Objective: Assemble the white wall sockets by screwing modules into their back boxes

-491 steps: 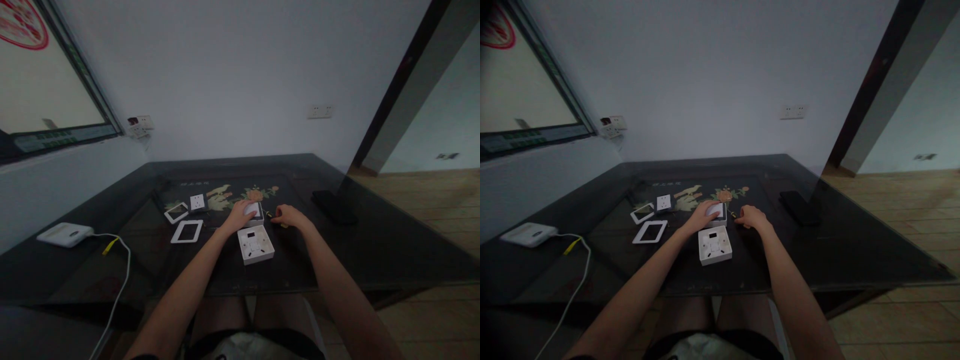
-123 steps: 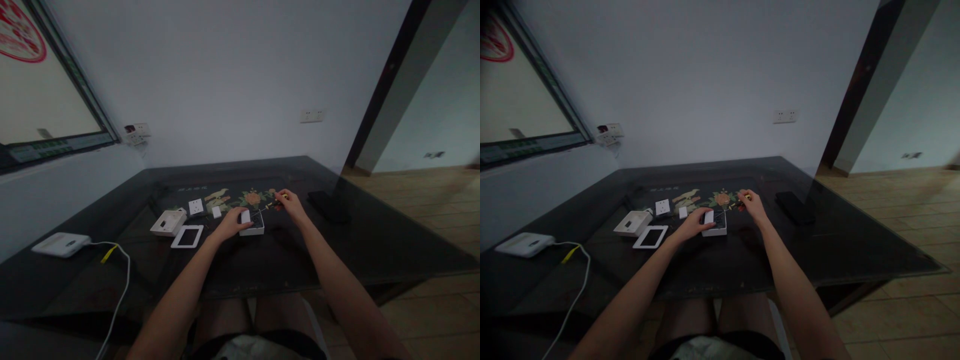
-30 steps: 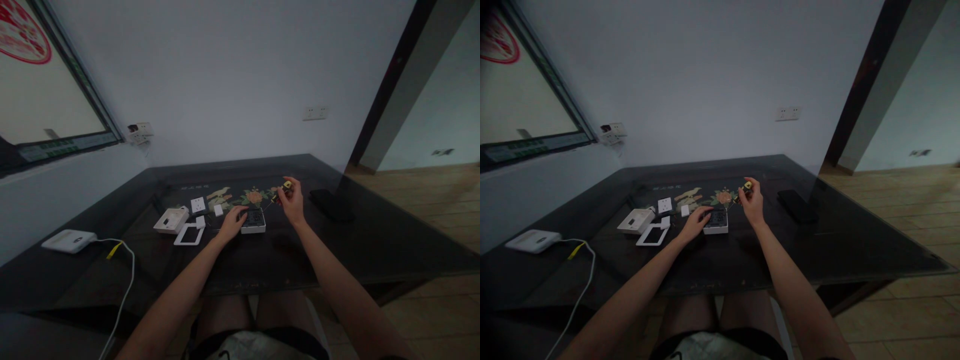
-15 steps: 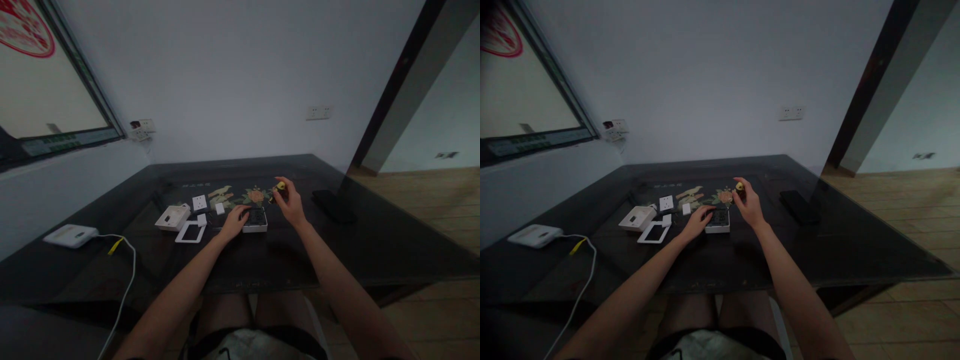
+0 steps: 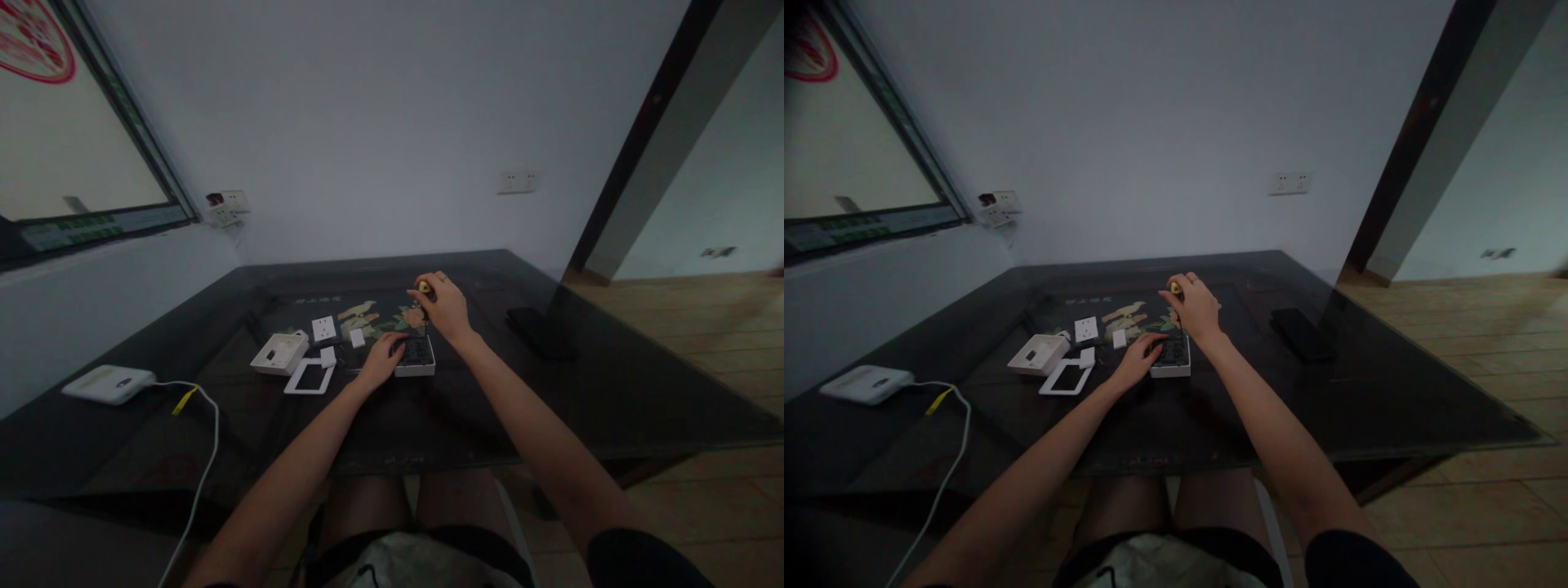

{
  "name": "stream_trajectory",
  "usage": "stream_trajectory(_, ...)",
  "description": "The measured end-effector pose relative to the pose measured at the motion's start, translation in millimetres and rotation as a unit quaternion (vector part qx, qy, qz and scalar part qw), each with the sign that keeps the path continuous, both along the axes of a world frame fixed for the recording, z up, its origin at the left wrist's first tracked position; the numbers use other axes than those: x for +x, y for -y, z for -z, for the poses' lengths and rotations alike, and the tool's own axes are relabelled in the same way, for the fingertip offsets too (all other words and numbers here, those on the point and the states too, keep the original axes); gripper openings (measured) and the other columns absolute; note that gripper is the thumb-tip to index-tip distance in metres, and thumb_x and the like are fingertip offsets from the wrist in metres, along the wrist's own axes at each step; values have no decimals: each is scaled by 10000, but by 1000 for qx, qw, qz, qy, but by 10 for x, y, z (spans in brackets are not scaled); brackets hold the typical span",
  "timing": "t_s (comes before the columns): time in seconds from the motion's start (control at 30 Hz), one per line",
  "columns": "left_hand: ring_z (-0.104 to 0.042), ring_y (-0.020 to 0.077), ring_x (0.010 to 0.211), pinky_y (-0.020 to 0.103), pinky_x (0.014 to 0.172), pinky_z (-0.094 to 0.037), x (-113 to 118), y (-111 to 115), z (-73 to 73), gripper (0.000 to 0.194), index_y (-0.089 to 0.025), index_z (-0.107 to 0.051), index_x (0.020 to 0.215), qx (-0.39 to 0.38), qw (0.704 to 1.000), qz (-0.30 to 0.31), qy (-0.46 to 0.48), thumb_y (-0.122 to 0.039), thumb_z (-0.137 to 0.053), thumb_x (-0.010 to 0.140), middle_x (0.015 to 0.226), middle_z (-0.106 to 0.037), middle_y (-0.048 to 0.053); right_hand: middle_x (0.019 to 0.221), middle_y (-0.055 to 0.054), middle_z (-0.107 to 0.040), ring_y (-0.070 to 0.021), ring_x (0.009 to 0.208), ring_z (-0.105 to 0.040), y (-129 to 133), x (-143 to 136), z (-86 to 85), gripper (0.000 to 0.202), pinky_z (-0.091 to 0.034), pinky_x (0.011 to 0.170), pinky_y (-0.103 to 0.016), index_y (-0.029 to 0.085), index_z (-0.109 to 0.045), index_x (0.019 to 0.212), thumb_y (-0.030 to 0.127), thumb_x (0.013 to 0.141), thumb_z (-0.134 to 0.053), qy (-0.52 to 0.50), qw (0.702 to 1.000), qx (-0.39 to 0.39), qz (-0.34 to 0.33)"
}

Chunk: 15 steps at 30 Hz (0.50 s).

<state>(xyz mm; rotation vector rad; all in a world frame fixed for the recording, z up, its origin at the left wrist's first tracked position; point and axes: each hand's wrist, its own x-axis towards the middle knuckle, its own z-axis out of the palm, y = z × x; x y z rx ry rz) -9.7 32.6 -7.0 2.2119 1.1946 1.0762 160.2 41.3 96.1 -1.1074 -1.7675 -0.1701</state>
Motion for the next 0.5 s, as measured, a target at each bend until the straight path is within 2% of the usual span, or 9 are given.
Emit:
stream_trajectory(0.1,-560,215,1087,399,992,-422,6,-1,-2,270,-189,-614,1103,-4,1000,0,3,-197,-469,875,1096,-620,85,877,-48,-631,-209,799,-590,9,6,-8,155,-449,712,-310,237,-640,926,350,849,-567,-29,999,-21,-22)
stream_trajectory(0.2,-559,215,1090,402,1000,-416,8,-6,8,266,-188,-611,1102,-5,1000,0,6,-206,-468,878,1093,-622,83,948,-54,-643,-198,801,-594,48,56,28,205,-460,716,-307,234,-623,1037,298,861,-538,-70,996,-30,-54)
stream_trajectory(0.27,-558,214,1090,396,1000,-416,5,-9,17,267,-181,-609,1103,-4,1000,2,8,-201,-465,878,1092,-623,87,970,-57,-640,-191,806,-599,58,99,68,227,-466,716,-302,234,-601,1074,303,887,-490,-97,991,-33,-80)
stream_trajectory(0.4,-560,207,1083,380,985,-427,-4,-11,27,266,-181,-605,1105,4,1000,3,4,-203,-462,881,1098,-619,88,879,-46,-630,-176,761,-601,-18,174,130,263,-473,705,-296,236,-575,1087,361,927,-408,-129,981,-65,-127)
stream_trajectory(0.5,-562,202,1078,374,978,-433,-7,-5,20,264,-188,-604,1105,6,1000,5,1,-207,-460,884,1095,-617,82,932,-60,-605,-185,822,-580,-97,201,124,257,-470,675,-283,233,-609,1033,400,896,-470,-119,984,-55,-116)
